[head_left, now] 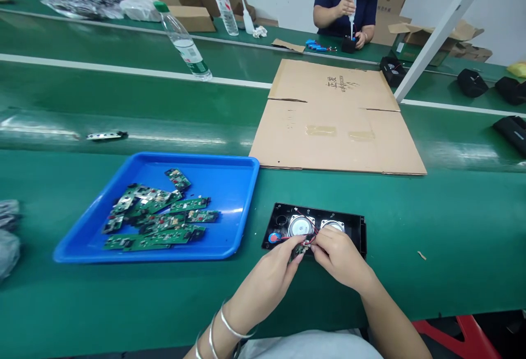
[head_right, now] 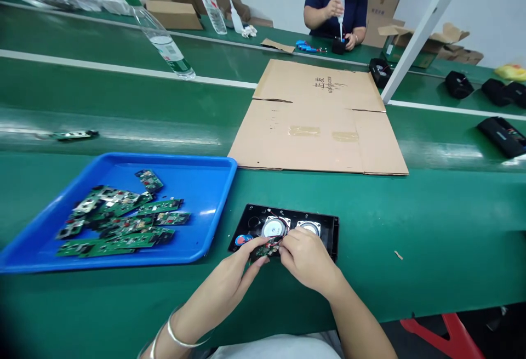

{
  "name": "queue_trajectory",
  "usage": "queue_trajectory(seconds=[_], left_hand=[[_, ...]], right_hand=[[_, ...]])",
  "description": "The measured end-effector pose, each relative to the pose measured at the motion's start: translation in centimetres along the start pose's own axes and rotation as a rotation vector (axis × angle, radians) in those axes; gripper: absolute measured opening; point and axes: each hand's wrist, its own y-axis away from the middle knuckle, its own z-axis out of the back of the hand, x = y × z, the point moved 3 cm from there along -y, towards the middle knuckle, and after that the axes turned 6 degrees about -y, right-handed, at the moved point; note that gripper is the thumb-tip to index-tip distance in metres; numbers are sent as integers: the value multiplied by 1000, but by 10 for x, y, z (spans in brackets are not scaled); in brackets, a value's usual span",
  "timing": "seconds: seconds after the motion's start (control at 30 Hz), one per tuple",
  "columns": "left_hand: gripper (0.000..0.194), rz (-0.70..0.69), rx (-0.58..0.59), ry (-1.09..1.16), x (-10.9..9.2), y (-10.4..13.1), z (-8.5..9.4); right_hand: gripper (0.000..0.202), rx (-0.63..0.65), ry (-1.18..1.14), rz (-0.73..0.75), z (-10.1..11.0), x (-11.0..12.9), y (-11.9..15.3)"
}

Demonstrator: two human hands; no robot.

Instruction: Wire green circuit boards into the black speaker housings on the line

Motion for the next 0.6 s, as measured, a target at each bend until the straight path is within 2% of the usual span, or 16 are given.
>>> queue_trajectory(seconds=[0.1,0.2,0.27,0.37,0.6], left_hand=[[28,-27,9,1,-1,-1,3],[27,-46,70,28,1,-3,8],[27,-67,112,46,2,-5,11],[28,-98,144,51,3,-6,11],[27,-112,54,46,2,-1,4]], right_hand=[[19,-16,-60,-20,0,-2,1],[11,-42,-134,-105,-1,-7,3],[18,-37,-174,-150,-1,-10,4],[21,1,-190,-128,0,-10,3],[16,33,-120,-138,1,-6,1]])
